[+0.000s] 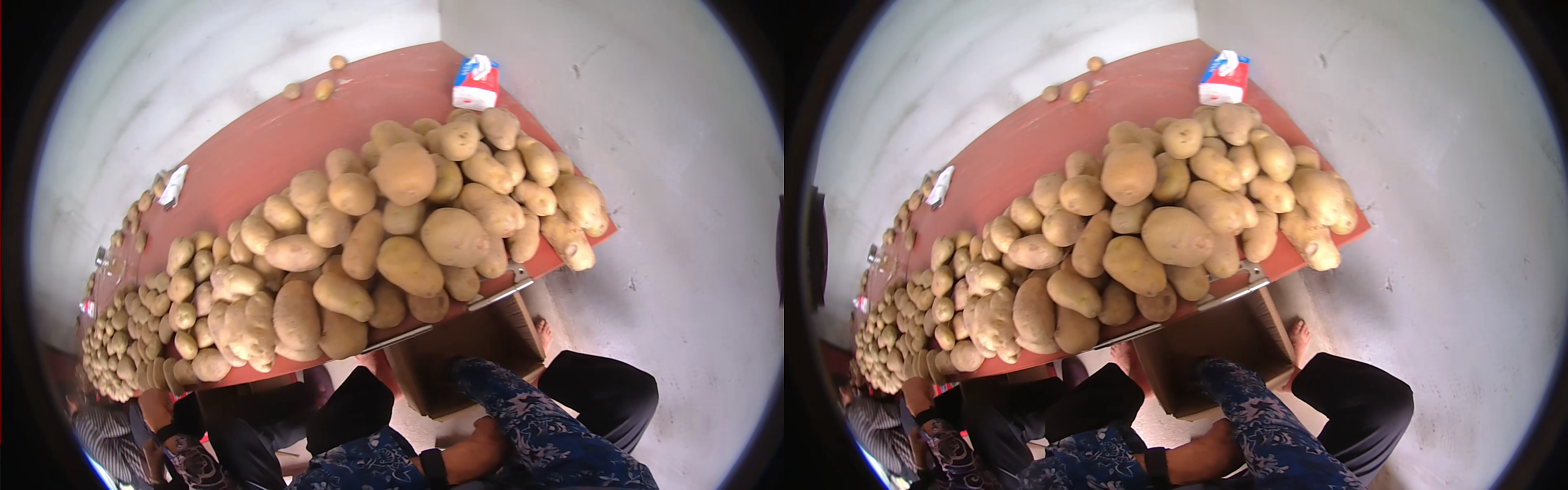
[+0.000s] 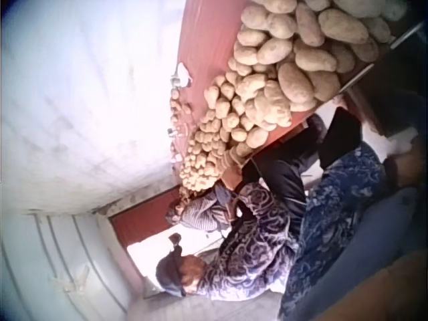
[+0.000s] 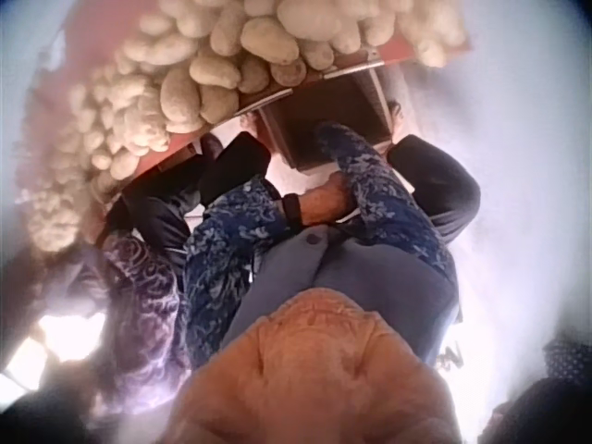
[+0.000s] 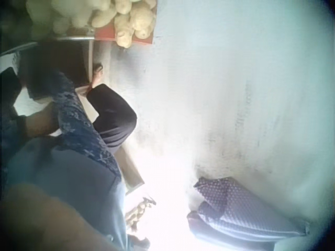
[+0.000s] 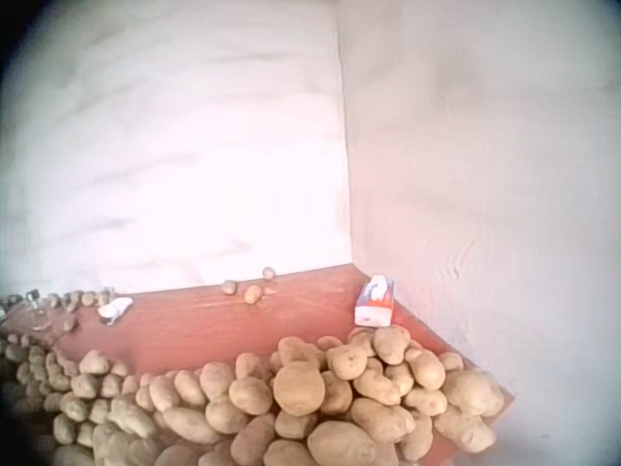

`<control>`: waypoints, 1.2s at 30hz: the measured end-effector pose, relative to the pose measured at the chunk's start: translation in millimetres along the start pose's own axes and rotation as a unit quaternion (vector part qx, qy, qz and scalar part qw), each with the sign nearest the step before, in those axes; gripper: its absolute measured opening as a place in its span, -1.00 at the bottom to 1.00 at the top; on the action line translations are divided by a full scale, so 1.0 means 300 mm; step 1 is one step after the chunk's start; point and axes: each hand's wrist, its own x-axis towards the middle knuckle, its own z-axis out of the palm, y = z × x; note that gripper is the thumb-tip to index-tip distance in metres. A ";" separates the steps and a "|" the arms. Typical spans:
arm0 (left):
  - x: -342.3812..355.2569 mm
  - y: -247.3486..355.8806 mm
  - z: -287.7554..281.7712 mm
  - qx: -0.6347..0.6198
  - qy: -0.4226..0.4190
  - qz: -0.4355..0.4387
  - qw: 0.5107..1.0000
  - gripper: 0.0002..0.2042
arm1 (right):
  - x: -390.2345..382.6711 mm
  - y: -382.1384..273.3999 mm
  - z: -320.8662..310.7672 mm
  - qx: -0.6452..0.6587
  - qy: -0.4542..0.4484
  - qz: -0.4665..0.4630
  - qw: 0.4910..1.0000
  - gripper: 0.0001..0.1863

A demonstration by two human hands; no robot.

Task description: Sort potatoes from a pile into a cardboard box.

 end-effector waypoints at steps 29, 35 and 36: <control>-2.142 -0.899 0.035 -0.108 0.262 -0.628 0.725 -0.77 | 0.023 -0.024 -0.123 -0.011 -0.038 -0.035 0.999 -0.48; -1.583 -0.790 -0.308 -0.154 0.206 -0.636 0.728 -0.84 | 0.082 -0.012 -0.045 0.031 -0.059 0.014 0.998 -0.46; -1.359 -0.725 -0.332 -0.162 0.188 -0.592 0.767 -0.85 | 0.088 -0.009 -0.041 0.043 -0.027 0.008 0.999 -0.48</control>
